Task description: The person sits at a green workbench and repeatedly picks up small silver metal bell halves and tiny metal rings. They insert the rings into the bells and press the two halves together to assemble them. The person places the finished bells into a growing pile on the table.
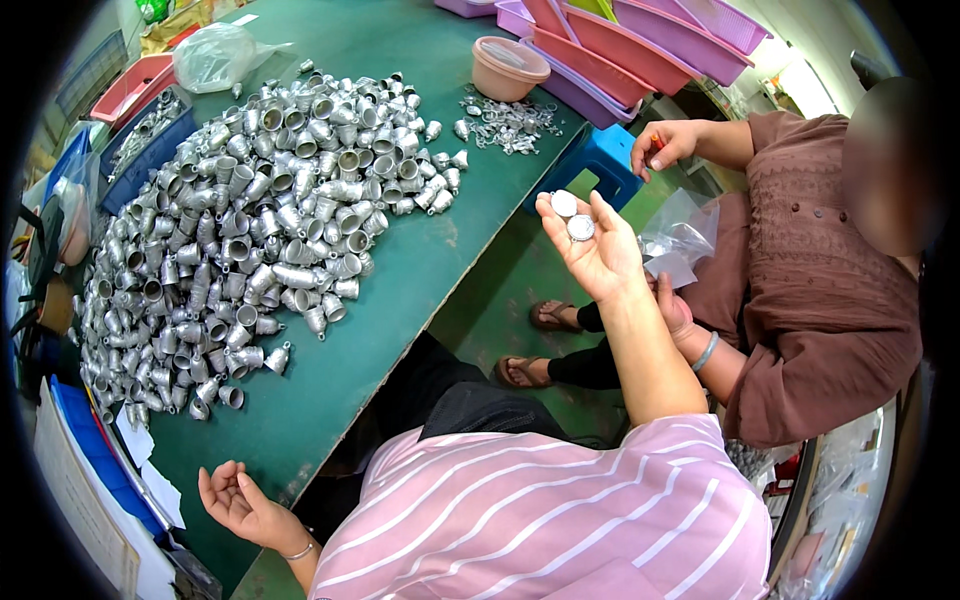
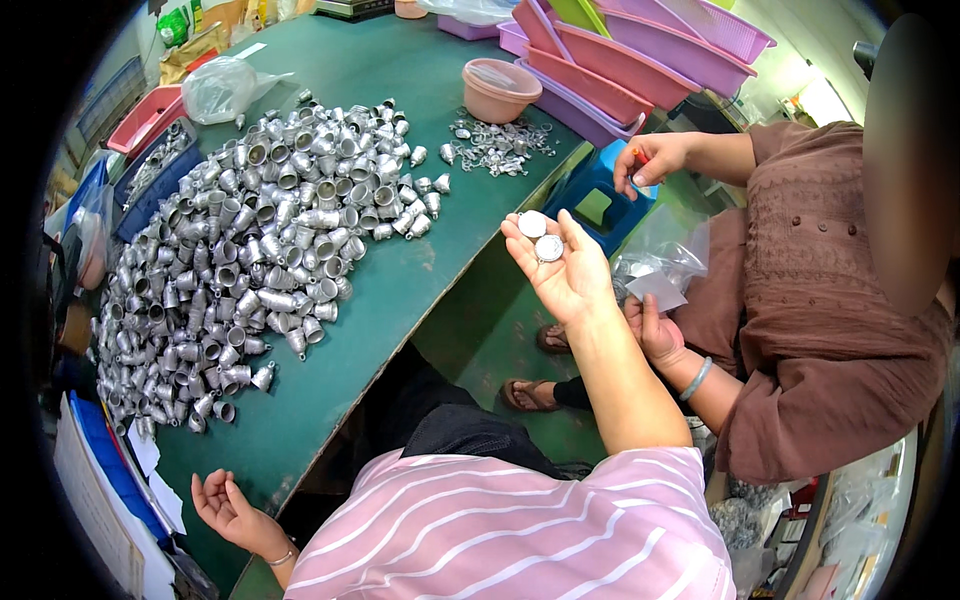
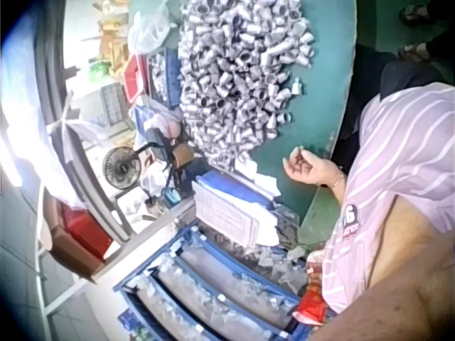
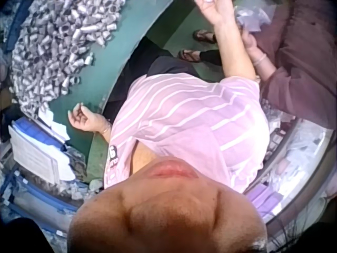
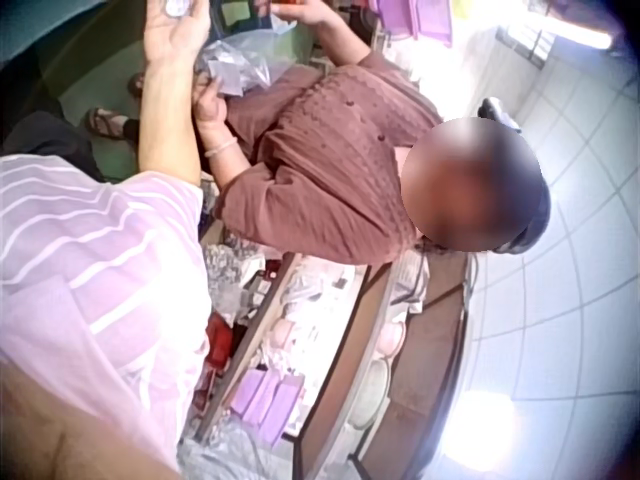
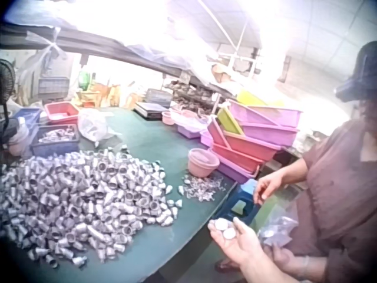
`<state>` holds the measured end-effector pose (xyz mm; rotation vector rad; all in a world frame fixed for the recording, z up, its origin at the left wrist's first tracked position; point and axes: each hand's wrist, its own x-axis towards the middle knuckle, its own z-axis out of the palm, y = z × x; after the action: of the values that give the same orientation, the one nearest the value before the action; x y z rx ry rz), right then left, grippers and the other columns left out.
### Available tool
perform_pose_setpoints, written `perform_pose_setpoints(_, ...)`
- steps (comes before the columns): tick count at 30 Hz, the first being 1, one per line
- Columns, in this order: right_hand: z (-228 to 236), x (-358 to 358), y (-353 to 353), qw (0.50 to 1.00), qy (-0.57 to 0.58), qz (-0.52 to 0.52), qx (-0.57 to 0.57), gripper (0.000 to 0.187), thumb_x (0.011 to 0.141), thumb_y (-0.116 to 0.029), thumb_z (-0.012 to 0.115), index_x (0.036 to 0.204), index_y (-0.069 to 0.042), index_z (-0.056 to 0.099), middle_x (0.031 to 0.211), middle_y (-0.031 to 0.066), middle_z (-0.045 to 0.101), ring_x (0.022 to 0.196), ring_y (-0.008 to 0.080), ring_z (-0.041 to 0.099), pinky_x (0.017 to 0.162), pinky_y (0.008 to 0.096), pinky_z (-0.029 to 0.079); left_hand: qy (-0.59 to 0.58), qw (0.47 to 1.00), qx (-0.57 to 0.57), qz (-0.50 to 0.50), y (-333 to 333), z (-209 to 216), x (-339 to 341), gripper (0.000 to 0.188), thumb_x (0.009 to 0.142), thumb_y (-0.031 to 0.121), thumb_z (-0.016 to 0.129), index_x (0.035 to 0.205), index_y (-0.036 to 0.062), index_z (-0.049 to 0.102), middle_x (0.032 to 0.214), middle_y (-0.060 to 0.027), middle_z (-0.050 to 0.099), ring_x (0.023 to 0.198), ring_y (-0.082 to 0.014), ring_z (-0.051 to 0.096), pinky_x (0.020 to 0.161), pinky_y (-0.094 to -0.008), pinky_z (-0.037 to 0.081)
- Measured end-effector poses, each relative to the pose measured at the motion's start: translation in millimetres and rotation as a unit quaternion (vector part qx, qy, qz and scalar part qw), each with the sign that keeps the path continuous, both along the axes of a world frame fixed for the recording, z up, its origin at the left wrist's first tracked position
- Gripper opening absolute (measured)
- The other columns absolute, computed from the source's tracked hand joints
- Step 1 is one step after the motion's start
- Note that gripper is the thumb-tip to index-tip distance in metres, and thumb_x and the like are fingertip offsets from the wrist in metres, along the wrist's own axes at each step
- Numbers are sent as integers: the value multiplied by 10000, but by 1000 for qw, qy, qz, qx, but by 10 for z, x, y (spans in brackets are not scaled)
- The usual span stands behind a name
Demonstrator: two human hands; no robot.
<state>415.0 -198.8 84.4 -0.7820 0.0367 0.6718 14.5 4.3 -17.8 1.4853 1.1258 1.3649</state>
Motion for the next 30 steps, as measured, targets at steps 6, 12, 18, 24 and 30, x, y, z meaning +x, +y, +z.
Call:
perform_pose_setpoints(6,-14,-56,-40,985,-116,-27,-125,191,907,-133,580,1044,1,577,1000,128,648,836,171,646,722,289,557,6,1000,4,3,2,5,-4,439,889,-58,460,1313,-25,353,1031,-110,552,930,-165,519,849,-277,432)
perform_pose_setpoints(12,267,53,-167,970,-180,-45,-159,235,934,-248,547,1024,-31,557,930,88,646,723,127,619,609,253,526,4,1000,-1,10,-4,0,3,434,893,-55,453,1315,-27,355,1033,-114,551,932,-171,518,851,-281,431)
perform_pose_setpoints(18,872,531,-443,978,-169,-104,-68,227,930,-269,519,800,-90,468,649,-1,459,508,90,428,391,239,301,5,1000,0,20,-21,0,-27,431,897,-51,448,1316,-39,348,1037,-124,550,937,-180,521,852,-286,431)
perform_pose_setpoints(24,1147,745,-703,798,-348,-40,-491,141,925,-120,512,808,-47,536,621,8,512,517,84,511,438,221,412,-11,1000,8,4,-13,-32,-24,434,898,-46,456,1317,-41,344,1041,-126,551,944,-184,523,864,-290,430)
perform_pose_setpoints(30,894,1792,-1409,476,-506,438,-570,43,811,-57,596,823,-21,617,676,19,623,653,126,594,581,282,482,-23,1000,-3,-8,1,-49,-1,431,898,-47,461,1314,-38,349,1044,-125,551,944,-184,524,869,-291,429)
